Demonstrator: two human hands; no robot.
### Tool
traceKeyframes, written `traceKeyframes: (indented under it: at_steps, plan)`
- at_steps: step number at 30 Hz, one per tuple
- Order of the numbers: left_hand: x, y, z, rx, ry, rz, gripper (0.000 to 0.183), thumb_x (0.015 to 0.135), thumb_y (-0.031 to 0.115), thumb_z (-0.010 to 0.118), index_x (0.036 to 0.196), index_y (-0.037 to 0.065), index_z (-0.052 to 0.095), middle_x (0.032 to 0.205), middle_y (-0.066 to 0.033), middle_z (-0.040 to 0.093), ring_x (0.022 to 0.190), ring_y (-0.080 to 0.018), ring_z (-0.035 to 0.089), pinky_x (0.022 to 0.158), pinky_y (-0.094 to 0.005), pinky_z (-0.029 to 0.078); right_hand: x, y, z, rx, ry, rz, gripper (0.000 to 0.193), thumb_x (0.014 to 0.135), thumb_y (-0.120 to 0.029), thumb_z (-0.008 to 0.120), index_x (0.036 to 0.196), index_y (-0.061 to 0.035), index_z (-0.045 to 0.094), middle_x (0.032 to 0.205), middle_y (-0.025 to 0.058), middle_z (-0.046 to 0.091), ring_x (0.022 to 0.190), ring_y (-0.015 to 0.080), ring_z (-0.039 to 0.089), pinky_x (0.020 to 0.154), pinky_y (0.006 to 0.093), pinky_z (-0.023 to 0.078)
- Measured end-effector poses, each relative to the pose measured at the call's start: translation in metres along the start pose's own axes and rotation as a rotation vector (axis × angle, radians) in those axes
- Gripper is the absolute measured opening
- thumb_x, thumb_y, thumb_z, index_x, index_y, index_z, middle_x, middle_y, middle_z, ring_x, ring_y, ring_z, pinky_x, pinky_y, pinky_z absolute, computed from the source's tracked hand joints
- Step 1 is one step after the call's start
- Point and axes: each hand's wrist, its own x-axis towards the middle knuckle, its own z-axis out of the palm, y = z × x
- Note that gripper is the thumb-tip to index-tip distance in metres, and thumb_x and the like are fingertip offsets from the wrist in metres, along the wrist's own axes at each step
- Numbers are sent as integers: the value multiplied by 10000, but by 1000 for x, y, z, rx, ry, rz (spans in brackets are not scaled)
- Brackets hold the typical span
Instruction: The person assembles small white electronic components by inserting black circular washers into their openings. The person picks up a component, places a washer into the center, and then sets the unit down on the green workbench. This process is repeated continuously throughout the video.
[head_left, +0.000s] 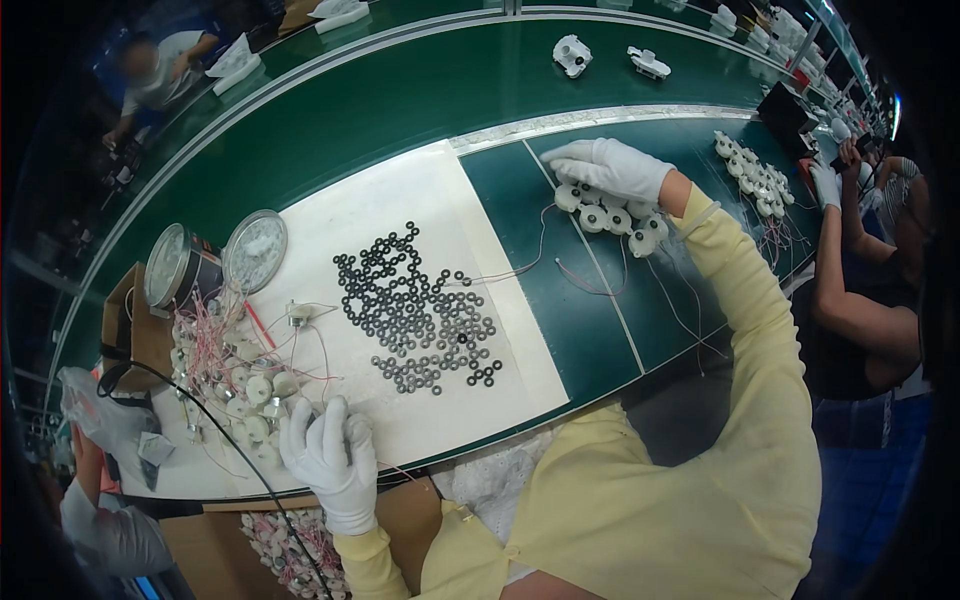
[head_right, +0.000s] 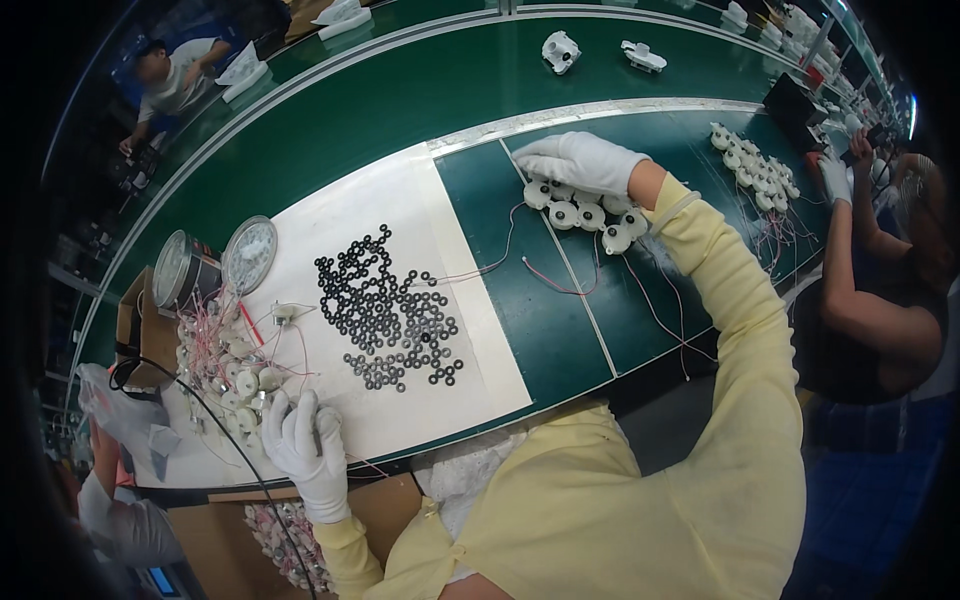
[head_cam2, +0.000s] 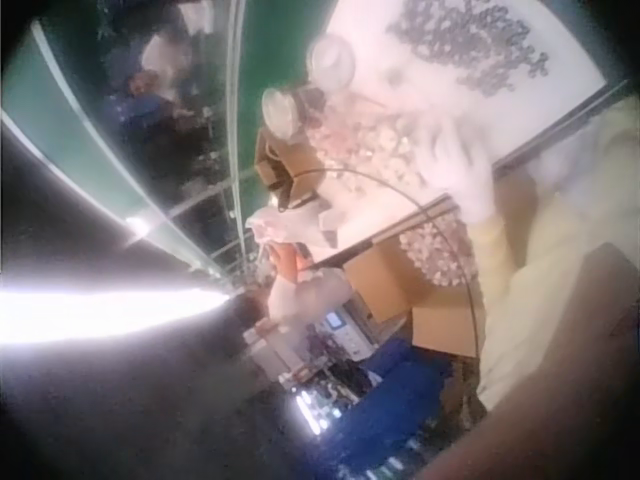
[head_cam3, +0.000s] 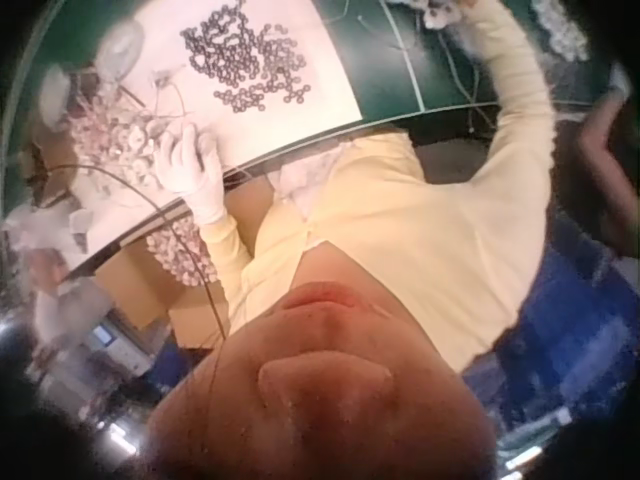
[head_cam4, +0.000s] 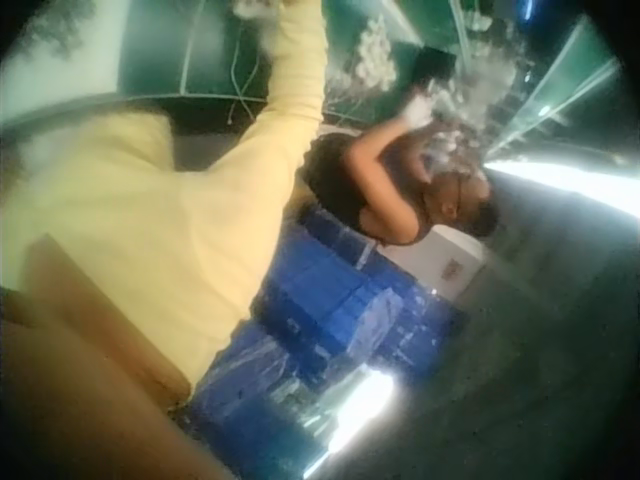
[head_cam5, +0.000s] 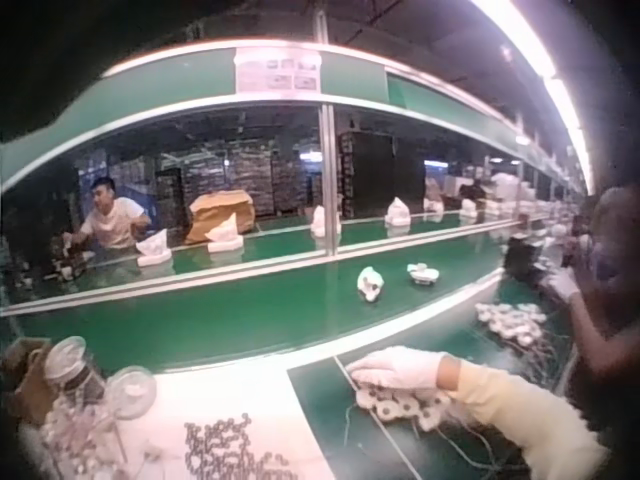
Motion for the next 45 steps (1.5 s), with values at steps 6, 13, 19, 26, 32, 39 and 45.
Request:
traceKeyframes:
  at_steps: [6,13,19,26,32,39,45]
  plan:
    - [-5,0,-17,-389,130,-240,417,1033,226,663,1404,51,589,1133,-113,685,1179,-323,622,1016,-481,489,1,-21,-25,116,467,-257,519,1104,-370,530,1485,-18,540,1311,150,716,1226,218,665,1060,313,489]
    - [30,41,-44,-1309,197,-463,628,1097,293,580,1579,-57,381,1266,-137,662,1002,-158,632,906,-291,513,-40,-198,75,-99,173,-909,595,889,-232,769,1400,9,583,1177,162,702,924,258,691,776,356,530]
    - [41,50,-30,-1164,111,-336,550,1127,315,472,1516,-73,460,925,-86,699,757,-166,635,732,-301,499,-36,-245,137,13,21,-1155,560,825,-247,827,1273,22,626,853,128,650,613,260,613,548,358,462]
    - [20,5,-8,-454,84,-71,399,921,121,708,1309,41,659,792,-52,642,699,-252,631,686,-406,499,-56,-250,111,1203,-277,-511,922,842,-70,780,1609,-1,274,799,27,658,584,118,573,531,275,453]
    - [44,-23,-34,-267,129,55,406,818,69,741,1220,93,692,890,-61,650,814,-283,658,699,-403,509,-80,-211,50,1329,-621,-477,999,1005,-436,602,1643,50,6,566,-25,520,424,118,452,444,299,337]
    - [125,-59,-18,42,219,-124,284,970,319,651,1080,88,774,978,-132,757,917,-331,701,739,-433,543,-87,-176,58,1154,-756,-61,701,1018,-452,574,1432,109,507,683,-2,593,450,72,471,423,243,340]
    - [155,-79,48,330,-607,-393,486,991,484,549,905,72,792,871,-148,759,835,-345,712,779,-522,508,-84,-149,82,-174,-415,-335,562,868,-234,794,1382,-60,646,753,26,673,562,184,597,570,311,483]
